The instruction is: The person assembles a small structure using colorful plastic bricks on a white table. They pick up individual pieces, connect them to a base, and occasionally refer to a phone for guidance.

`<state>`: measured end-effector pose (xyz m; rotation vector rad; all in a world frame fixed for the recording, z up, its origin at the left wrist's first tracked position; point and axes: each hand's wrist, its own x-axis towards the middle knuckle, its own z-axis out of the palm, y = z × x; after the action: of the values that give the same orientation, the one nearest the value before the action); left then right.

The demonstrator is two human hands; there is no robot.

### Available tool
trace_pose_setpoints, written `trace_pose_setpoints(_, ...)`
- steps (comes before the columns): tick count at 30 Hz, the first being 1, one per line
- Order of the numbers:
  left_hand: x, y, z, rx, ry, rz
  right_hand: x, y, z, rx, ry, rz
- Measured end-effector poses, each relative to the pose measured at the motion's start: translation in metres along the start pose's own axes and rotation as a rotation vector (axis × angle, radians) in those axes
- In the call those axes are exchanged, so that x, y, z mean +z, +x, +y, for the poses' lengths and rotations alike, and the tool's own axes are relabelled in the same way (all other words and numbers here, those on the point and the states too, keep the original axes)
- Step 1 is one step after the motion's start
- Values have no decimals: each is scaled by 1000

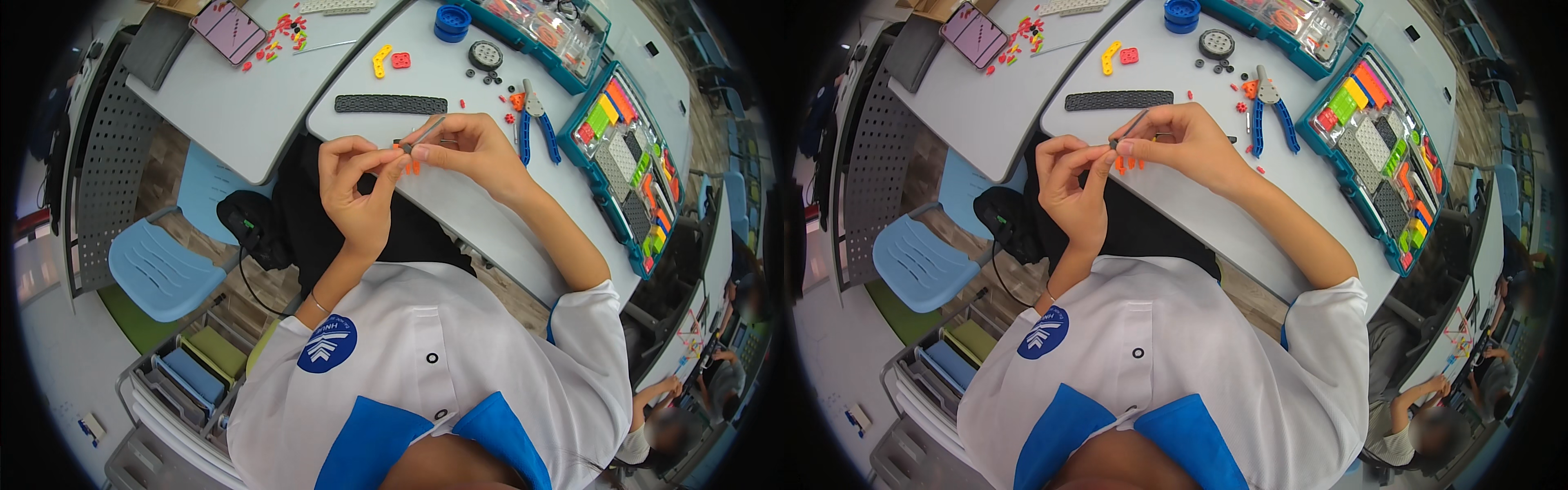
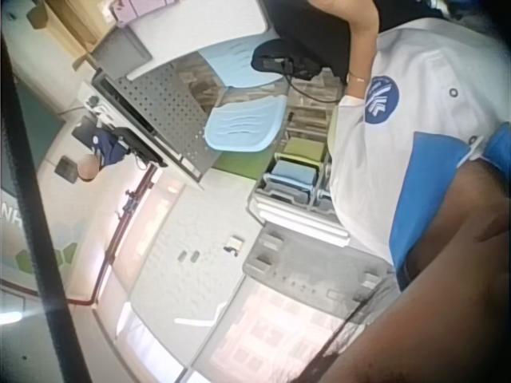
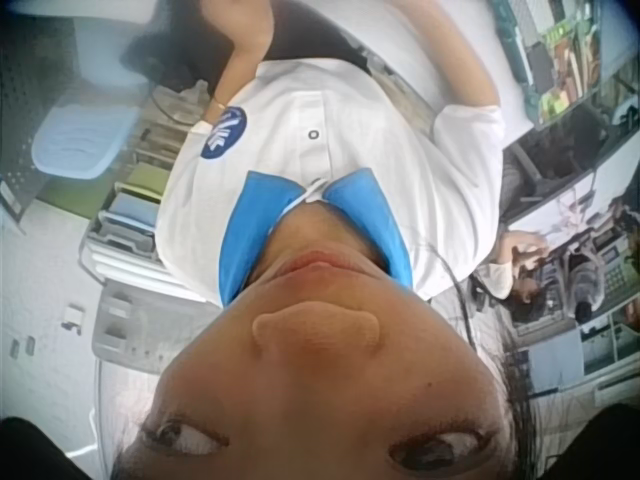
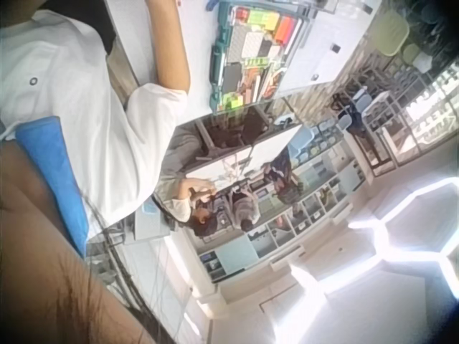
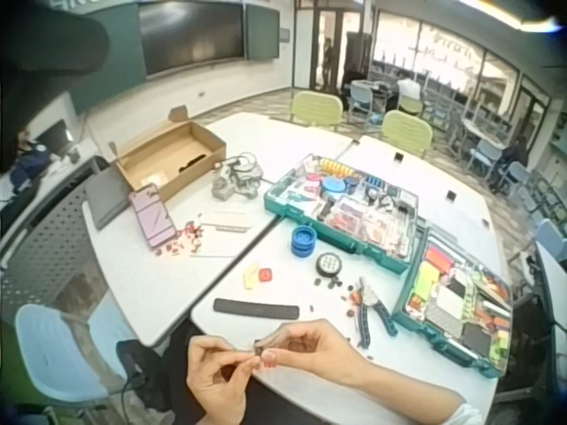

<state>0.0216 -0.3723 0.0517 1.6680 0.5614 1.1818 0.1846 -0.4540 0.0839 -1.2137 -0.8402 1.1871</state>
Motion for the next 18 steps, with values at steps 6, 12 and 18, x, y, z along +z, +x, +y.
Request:
trace_pose_setpoints(6, -4, 0, -5, -1, -21, -75, -4, -2, -3, 116, 17, -24)
trace_pose_setpoints(12, -1, -3, -1, -80, -175, -130, -6, -2, -1, 173, 56, -59)
trace_pose_setpoints(18, -11, 8, -12, 76, -144, -303, -11, -3, -8, 204, 54, -129)
